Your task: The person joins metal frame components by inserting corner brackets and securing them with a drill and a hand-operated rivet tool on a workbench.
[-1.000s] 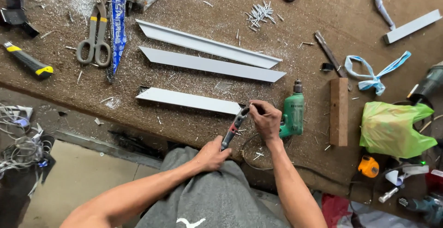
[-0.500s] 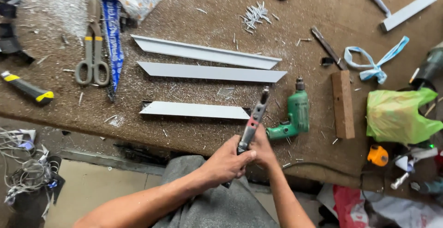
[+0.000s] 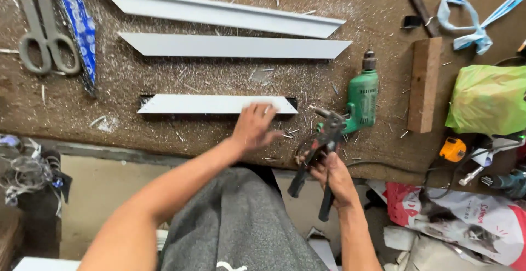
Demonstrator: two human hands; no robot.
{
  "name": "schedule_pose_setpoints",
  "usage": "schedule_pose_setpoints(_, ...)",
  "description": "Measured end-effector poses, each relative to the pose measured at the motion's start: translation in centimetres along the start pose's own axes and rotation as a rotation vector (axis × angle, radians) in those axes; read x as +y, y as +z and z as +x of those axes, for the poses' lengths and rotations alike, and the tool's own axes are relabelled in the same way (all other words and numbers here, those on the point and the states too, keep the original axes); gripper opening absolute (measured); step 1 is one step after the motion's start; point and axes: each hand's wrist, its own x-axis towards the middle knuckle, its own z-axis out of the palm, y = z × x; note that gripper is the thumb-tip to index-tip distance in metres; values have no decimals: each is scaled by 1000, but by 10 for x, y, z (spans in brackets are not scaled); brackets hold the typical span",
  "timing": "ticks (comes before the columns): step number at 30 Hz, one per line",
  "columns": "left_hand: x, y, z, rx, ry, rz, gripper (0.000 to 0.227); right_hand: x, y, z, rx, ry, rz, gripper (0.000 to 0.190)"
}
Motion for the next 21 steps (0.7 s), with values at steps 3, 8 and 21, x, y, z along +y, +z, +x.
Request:
schedule_pose_setpoints(3, -36, 22, 37, 203, 184, 282, 84, -5, 24, 10, 245, 145, -430, 72)
schedule_pose_setpoints(8, -54, 71, 60, 199, 137, 312, 67, -8, 18, 30, 147, 144, -590, 68)
schedule_pose_setpoints(21, -56, 88, 65, 188, 58, 263, 57, -42, 29, 59, 127, 384, -1105, 47)
